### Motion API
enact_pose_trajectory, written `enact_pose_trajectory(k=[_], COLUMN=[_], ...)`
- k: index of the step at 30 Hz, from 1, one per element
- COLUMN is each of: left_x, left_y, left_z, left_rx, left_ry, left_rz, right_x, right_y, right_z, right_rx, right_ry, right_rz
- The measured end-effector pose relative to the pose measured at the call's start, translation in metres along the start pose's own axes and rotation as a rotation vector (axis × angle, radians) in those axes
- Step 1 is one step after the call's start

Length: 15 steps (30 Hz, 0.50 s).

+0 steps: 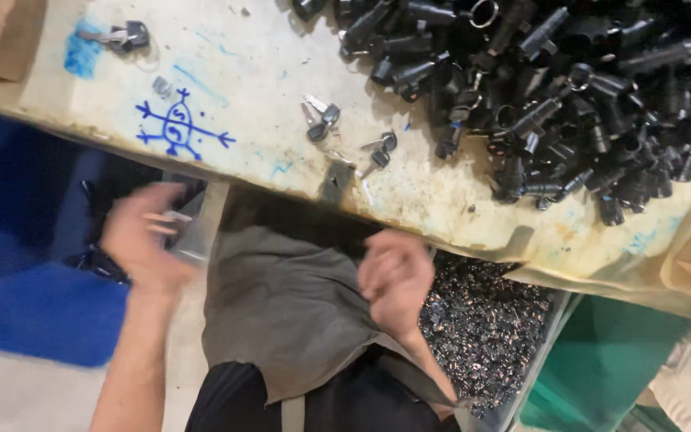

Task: The person repeatedly picks small black metal parts from a pile on a workbench, wipes each with a gray cloth, and places them into a white bin. The cycle of picking, wiping, and placing continues throughout the clip.

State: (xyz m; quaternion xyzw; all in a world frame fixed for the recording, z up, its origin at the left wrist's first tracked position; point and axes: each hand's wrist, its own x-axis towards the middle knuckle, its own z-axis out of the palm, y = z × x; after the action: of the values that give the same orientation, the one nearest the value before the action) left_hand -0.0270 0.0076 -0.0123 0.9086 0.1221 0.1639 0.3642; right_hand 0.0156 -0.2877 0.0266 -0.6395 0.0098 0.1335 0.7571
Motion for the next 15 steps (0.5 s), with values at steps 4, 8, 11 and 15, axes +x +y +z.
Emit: enact_pose_trajectory(k=[4,8,11,15], left_x=[-0.019,-0.037,-0.009,0.084], left_y=[-0.073,-0.064,-0.031,0.007], left_z=[-0.013,0.000,0.003,0.009], left_rx=[0.412,0.323,0.224,0.256], left_ry=[0.095,0.233,0.457,0.230], left_rz=[-0.396,-0.308,0.056,0.047], right_x=[0.004,-0.003,-0.007,-0.009], right_y=[0.002,-0.010,-0.013,-0.013], right_z=[-0.008,-0.019,-0.019,-0.012], right_rx=[0.682,0.699,0.786,0.764], right_ry=[0.210,-0.196,-0.148,-0.032], right_rz=[0.339,0.408,0.308,0.323])
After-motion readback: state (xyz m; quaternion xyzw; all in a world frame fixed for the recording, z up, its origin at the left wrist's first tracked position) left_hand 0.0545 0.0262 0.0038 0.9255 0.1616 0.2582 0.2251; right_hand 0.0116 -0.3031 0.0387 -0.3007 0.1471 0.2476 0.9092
